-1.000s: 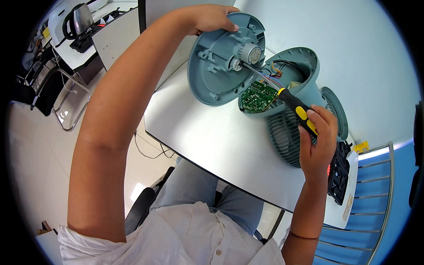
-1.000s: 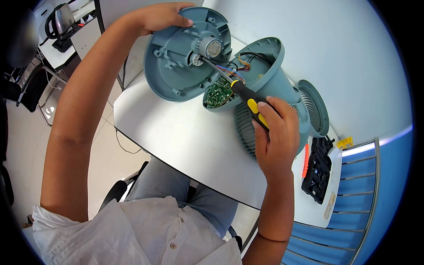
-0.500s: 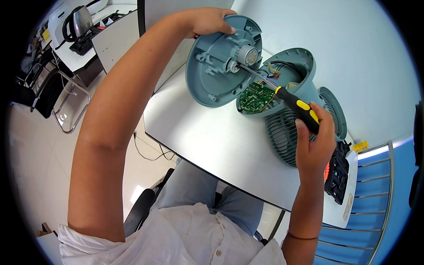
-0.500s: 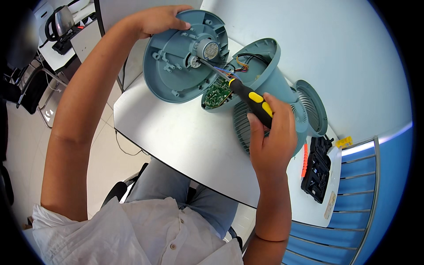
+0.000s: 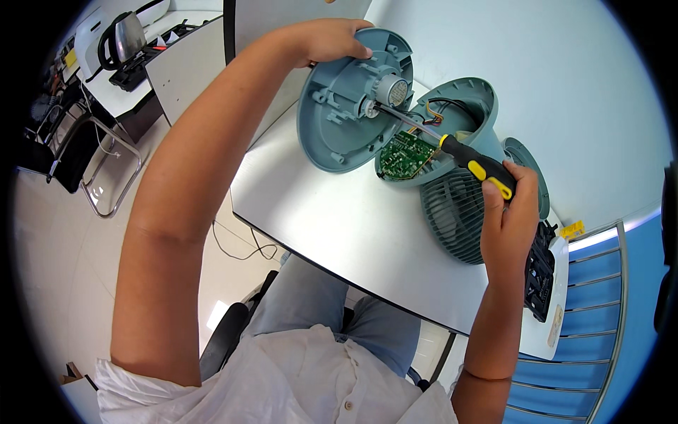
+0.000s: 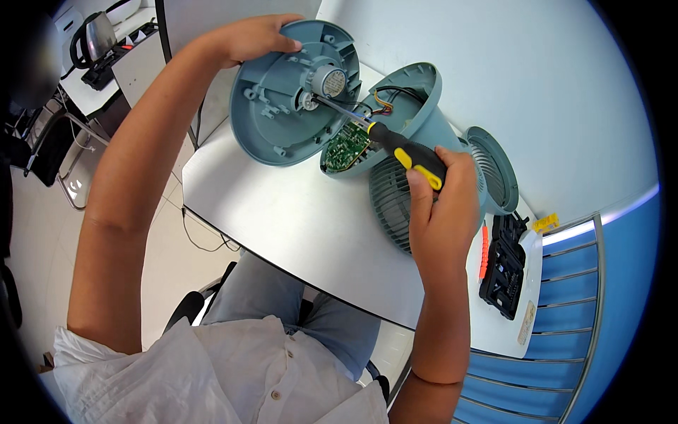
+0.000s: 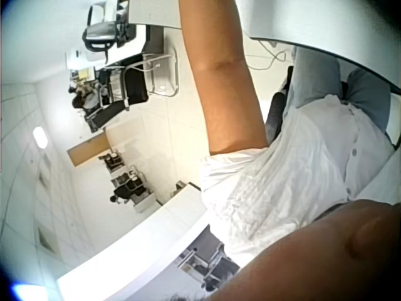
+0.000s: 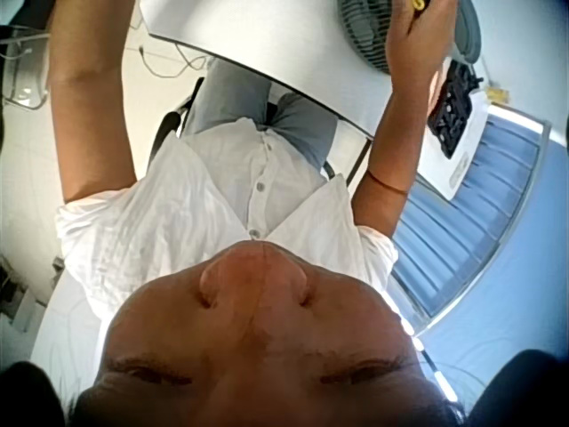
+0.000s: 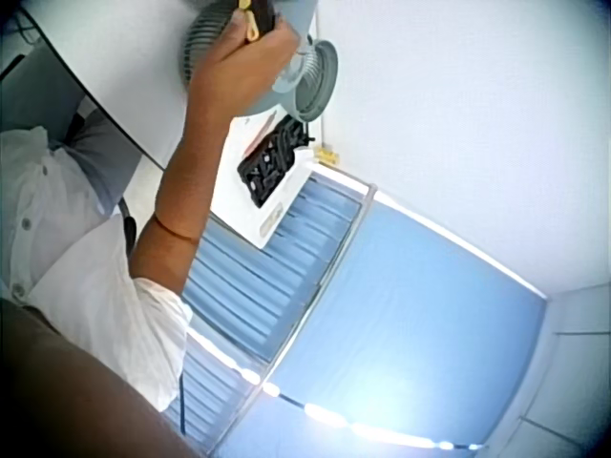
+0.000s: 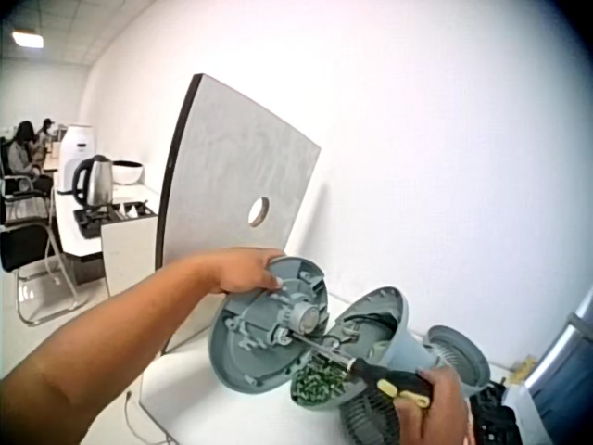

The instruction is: The person uses a screwdriver to remove screws from the back of a disassembled teal fan, then handles a white electrical plug. The fan remains open on the table throughout the clip.

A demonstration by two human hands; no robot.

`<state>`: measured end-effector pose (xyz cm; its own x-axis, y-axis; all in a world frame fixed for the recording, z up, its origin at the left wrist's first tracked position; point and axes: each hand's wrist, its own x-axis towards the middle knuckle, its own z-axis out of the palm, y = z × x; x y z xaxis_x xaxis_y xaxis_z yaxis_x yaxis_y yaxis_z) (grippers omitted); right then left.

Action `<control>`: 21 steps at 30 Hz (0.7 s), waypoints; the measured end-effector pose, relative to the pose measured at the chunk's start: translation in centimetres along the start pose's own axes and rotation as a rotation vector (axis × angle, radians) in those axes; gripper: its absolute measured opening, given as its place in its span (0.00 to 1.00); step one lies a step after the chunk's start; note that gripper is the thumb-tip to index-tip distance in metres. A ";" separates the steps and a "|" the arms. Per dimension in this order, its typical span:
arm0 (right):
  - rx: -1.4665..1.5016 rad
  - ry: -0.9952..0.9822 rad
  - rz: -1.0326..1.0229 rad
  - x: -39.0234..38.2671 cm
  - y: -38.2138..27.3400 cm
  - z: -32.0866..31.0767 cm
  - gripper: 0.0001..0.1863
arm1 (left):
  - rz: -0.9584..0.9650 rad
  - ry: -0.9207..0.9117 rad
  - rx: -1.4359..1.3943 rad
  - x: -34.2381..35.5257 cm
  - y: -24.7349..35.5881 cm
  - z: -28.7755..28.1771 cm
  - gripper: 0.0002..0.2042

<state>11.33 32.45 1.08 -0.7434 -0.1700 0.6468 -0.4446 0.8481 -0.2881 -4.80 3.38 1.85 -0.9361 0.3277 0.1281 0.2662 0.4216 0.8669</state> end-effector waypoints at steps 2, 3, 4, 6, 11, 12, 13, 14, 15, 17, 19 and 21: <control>-0.013 -0.110 0.247 0.4 -1.2 -0.4 0.16 | -0.002 -0.005 0.021 -0.2 0.5 0.1 0.27; -0.018 -0.164 0.370 0.5 -1.6 -0.5 0.16 | 0.000 -0.018 0.007 -0.1 0.4 0.1 0.27; 0.005 -0.150 0.330 0.3 -1.8 -0.6 0.16 | 0.004 -0.031 -0.008 0.1 0.3 0.0 0.27; 0.063 -0.127 0.248 -0.1 -1.7 -0.4 0.16 | -0.004 -0.027 -0.008 0.0 0.0 -0.2 0.27; -0.073 0.045 -0.204 -0.2 1.2 0.4 0.20 | 0.007 0.000 0.007 -0.4 0.3 0.0 0.27; -0.118 0.048 -0.215 -0.1 1.3 0.3 0.20 | 0.022 -0.009 0.006 -0.3 0.3 0.1 0.27; -0.003 0.067 -0.019 -0.4 0.7 0.5 0.20 | 0.036 -0.017 0.004 -0.2 0.4 0.2 0.27; 0.041 0.020 0.063 -0.3 0.0 0.3 0.19 | 0.048 -0.024 0.005 0.0 0.4 0.2 0.27; 0.085 -0.027 0.146 -0.2 -0.6 -0.1 0.19 | 0.041 -0.022 0.015 0.1 0.3 0.1 0.26; 0.120 -0.052 0.212 -0.3 -0.9 -0.1 0.19 | 0.034 -0.024 0.035 0.3 0.3 0.0 0.26; 0.104 -0.009 0.178 -0.6 -0.7 0.4 0.19 | 0.031 -0.016 0.025 0.3 0.2 0.1 0.25; 0.145 -0.036 0.238 -0.5 -1.2 0.2 0.17 | 0.027 -0.015 0.016 0.2 0.3 0.1 0.24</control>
<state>12.13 31.42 1.02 -0.8515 0.0060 0.5243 -0.3199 0.7863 -0.5285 -4.85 3.67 2.05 -0.9251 0.3513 0.1441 0.2949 0.4259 0.8554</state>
